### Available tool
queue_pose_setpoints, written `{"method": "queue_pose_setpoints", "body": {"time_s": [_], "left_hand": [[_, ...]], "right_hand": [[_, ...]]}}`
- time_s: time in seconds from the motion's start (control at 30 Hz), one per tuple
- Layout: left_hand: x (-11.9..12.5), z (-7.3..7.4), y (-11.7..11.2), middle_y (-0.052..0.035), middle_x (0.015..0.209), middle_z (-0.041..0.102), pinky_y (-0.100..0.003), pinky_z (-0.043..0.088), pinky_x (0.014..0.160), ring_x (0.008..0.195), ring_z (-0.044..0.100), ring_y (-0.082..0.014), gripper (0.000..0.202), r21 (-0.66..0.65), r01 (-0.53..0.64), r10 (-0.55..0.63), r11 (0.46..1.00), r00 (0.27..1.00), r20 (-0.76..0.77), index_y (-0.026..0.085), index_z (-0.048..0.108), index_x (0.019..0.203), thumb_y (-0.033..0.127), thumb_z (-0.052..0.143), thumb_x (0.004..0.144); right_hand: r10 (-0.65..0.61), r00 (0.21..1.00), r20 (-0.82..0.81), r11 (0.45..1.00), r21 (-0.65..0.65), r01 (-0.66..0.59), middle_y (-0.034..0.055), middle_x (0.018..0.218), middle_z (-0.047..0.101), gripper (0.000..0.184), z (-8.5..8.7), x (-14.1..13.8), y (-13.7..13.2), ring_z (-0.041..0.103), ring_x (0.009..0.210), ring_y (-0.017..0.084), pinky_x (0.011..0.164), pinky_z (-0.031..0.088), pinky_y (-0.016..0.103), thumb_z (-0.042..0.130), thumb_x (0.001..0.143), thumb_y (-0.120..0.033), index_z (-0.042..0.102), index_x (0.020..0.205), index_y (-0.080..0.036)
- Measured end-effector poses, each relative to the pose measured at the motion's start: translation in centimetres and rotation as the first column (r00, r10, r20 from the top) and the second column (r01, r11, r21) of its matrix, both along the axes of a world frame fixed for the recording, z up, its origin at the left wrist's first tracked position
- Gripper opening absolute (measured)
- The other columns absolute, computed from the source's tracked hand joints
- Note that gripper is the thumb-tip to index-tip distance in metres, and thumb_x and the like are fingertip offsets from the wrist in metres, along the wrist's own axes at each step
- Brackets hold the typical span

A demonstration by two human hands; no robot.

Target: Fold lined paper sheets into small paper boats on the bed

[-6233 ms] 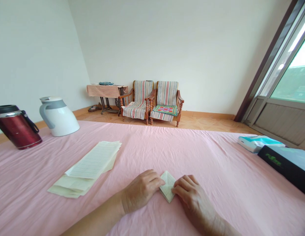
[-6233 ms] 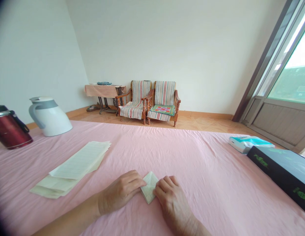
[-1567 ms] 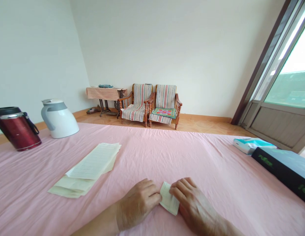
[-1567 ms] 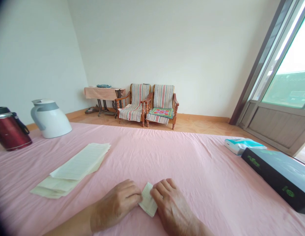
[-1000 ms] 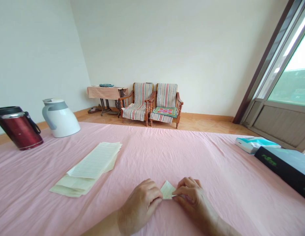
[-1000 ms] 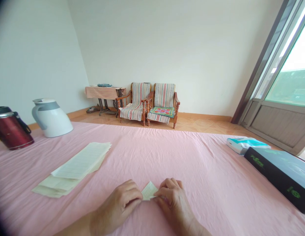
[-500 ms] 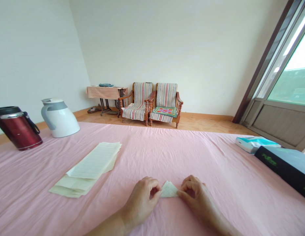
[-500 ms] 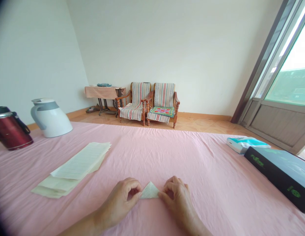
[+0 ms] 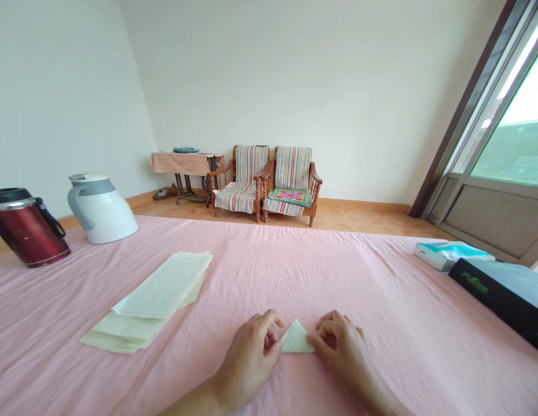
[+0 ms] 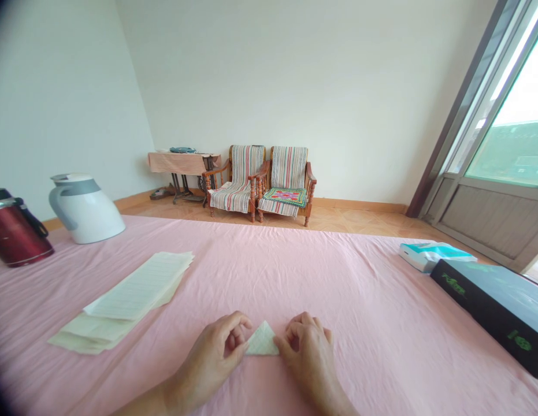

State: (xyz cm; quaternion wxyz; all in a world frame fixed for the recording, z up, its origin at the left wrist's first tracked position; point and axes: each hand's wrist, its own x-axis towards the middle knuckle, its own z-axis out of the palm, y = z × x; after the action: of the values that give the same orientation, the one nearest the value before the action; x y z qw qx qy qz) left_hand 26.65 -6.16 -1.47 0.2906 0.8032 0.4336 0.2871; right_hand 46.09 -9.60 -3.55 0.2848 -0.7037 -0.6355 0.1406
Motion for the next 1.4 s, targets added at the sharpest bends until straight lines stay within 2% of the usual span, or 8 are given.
{"method": "queue_pose_setpoints", "body": {"time_s": [0.13,0.4,0.67,0.93,1.4], "left_hand": [[0.20,0.16,-0.08,0.0024,0.070,0.059,-0.021,0.039,0.063,0.067,0.056,-0.0132,0.023,0.056,0.030,-0.028,0.998,0.999,-0.038,0.019,0.060,0.082,0.001,0.051,0.072],[0.14,0.01,-0.22,-0.0013,0.072,0.057,-0.023,0.038,0.062,0.069,0.055,-0.0154,0.027,0.168,0.083,-0.063,0.982,0.990,-0.125,0.023,0.071,0.087,0.006,0.050,0.082],[0.05,0.05,-0.32,-0.0027,0.074,0.056,-0.023,0.039,0.062,0.073,0.056,-0.0163,0.027,0.169,0.087,-0.064,0.982,0.989,-0.137,0.023,0.072,0.091,0.008,0.051,0.084],[-0.05,0.33,-0.35,-0.0034,0.075,0.056,-0.024,0.042,0.064,0.074,0.057,-0.0167,0.025,0.144,0.106,-0.088,0.984,0.988,-0.129,0.022,0.072,0.091,0.019,0.047,0.093],[0.11,0.11,-0.42,-0.0031,0.075,0.056,-0.023,0.045,0.063,0.072,0.056,-0.0160,0.025,0.232,0.130,-0.096,0.964,0.984,-0.151,0.022,0.072,0.092,0.016,0.048,0.093]], "right_hand": [[-0.012,1.000,0.026,1.000,-0.026,0.013,0.0009,0.078,0.061,0.023,0.17,-0.19,0.18,0.056,0.079,0.021,0.076,0.030,0.037,0.057,0.079,-0.028,0.055,0.058,-0.019],[-0.016,0.999,0.051,0.999,-0.036,0.017,0.0002,0.075,0.061,0.022,0.36,-0.28,0.41,0.055,0.077,0.021,0.075,0.029,0.037,0.056,0.077,-0.029,0.053,0.057,-0.019],[-0.015,0.998,0.068,0.999,-0.045,0.018,0.0003,0.074,0.061,0.021,0.28,-0.22,0.60,0.055,0.076,0.020,0.074,0.030,0.035,0.055,0.076,-0.028,0.053,0.056,-0.019],[-0.011,0.996,0.087,0.997,-0.071,0.017,-0.0004,0.074,0.061,0.020,0.14,-0.10,0.75,0.055,0.076,0.019,0.073,0.030,0.034,0.054,0.076,-0.027,0.055,0.058,-0.019],[0.002,0.992,0.124,1.000,0.001,-0.002,-0.0004,0.072,0.060,0.019,-0.21,-0.12,0.65,0.056,0.073,0.018,0.069,0.031,0.032,0.053,0.077,-0.023,0.056,0.058,-0.020]]}}
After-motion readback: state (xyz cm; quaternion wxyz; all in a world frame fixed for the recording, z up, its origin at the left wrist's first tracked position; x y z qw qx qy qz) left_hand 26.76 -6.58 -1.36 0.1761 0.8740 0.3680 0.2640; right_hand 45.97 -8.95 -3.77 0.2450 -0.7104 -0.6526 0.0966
